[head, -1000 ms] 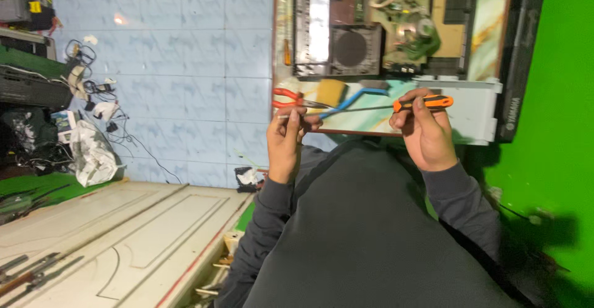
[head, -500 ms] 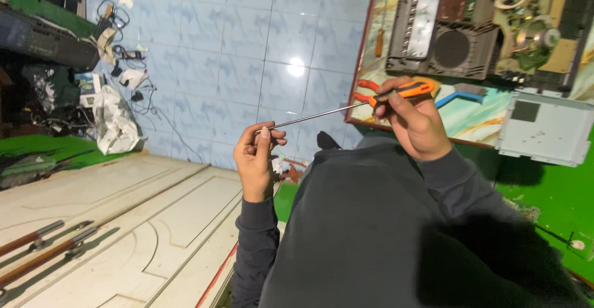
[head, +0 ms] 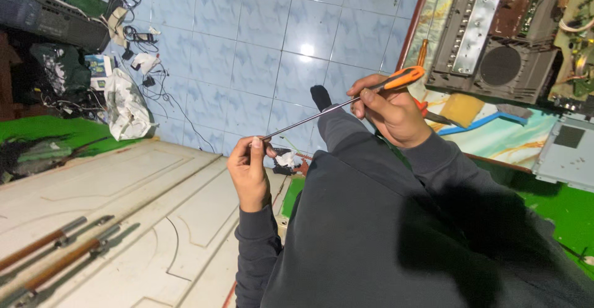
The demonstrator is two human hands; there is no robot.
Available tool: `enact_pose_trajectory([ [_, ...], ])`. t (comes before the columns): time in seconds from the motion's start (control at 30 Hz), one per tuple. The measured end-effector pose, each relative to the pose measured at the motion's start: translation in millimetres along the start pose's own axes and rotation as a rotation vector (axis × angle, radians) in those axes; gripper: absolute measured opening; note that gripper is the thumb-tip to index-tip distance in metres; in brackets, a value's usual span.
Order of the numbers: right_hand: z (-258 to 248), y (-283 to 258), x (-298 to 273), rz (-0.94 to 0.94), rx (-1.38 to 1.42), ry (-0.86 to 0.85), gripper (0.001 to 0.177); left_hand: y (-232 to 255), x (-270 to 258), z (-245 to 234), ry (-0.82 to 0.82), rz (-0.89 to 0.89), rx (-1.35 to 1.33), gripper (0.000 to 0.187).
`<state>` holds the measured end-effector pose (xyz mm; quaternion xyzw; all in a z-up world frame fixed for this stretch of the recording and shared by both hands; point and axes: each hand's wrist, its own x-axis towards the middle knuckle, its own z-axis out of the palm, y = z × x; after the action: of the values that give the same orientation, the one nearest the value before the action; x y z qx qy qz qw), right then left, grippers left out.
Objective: The person uses a screwdriver to remove screws from the back panel of a disassembled stereo receiver. They then use pliers to cut a wire and continue adjusting internal components with the screwdriver.
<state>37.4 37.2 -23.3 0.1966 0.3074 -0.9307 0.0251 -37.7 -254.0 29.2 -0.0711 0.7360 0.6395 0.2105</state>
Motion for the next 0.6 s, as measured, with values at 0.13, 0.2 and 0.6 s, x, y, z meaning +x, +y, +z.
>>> enact_pose_trajectory([
  [0.13,-5.9,0.0,41.3,-0.052,-0.017,0.008,0.017,15.4,54.0,0.9,-0.042,-0.011,0.053,0.028],
  [0.2,-5.6,-5.4,58.8,-0.082,-0.032,0.030,0.016,24.6,84.4,5.5,-0.074,-0.016,0.026,0.030],
  [0.6,8.6,-68.5,171.5,-0.157,-0.151,0.185,0.012,77.5,237.6,35.9,-0.279,0.077,0.059,0.045],
])
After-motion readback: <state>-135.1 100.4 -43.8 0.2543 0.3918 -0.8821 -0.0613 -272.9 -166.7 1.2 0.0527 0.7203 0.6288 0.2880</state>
